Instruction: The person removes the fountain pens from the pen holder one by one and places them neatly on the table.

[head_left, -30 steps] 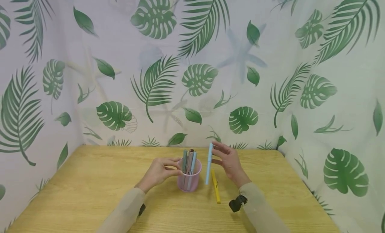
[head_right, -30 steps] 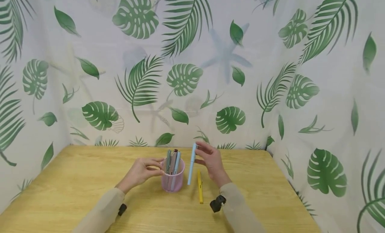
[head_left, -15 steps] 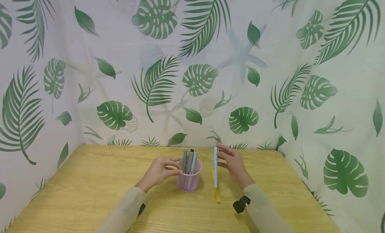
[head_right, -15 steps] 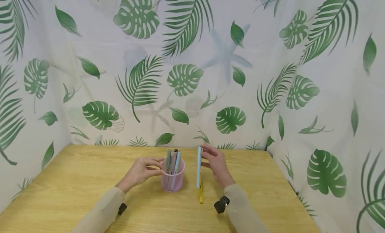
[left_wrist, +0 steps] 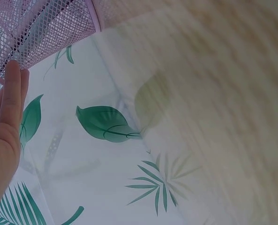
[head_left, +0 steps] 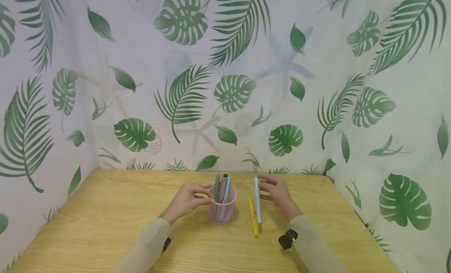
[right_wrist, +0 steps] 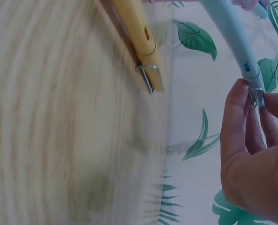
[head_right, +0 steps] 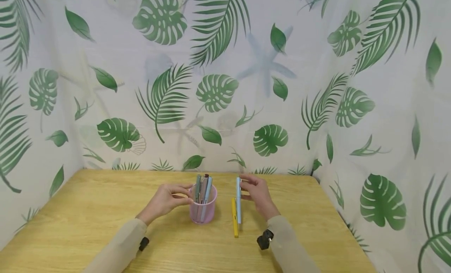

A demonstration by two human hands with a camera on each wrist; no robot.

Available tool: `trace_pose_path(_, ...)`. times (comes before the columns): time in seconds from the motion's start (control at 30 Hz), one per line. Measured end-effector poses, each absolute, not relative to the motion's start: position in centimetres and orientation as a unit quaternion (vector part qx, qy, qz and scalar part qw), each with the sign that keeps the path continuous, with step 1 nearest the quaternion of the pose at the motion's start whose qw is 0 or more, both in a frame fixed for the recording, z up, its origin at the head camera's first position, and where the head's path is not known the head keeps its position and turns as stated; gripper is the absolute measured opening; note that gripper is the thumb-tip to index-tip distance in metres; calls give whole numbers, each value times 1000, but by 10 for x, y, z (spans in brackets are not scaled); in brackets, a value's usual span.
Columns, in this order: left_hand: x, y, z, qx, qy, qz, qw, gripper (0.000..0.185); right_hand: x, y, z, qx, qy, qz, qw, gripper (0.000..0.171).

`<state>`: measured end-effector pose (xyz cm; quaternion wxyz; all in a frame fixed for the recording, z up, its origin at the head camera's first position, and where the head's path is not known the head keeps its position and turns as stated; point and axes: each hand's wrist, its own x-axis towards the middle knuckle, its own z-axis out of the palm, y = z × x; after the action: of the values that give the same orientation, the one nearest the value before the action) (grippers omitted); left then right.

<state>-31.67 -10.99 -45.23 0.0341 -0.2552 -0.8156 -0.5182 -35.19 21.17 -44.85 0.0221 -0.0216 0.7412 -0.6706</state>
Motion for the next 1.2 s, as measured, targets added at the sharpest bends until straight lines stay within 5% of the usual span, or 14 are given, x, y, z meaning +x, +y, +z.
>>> trace_pose_path(0.3,-317,-110,-453,-253,-812,-525,28,7,-350,228,-457,-28,759,-646,72,46)
trace_pose_path(1.2,-316,-109,-451,-269,-805,-528,36,8,-351,237,-464,-6,774,-627,87,45)
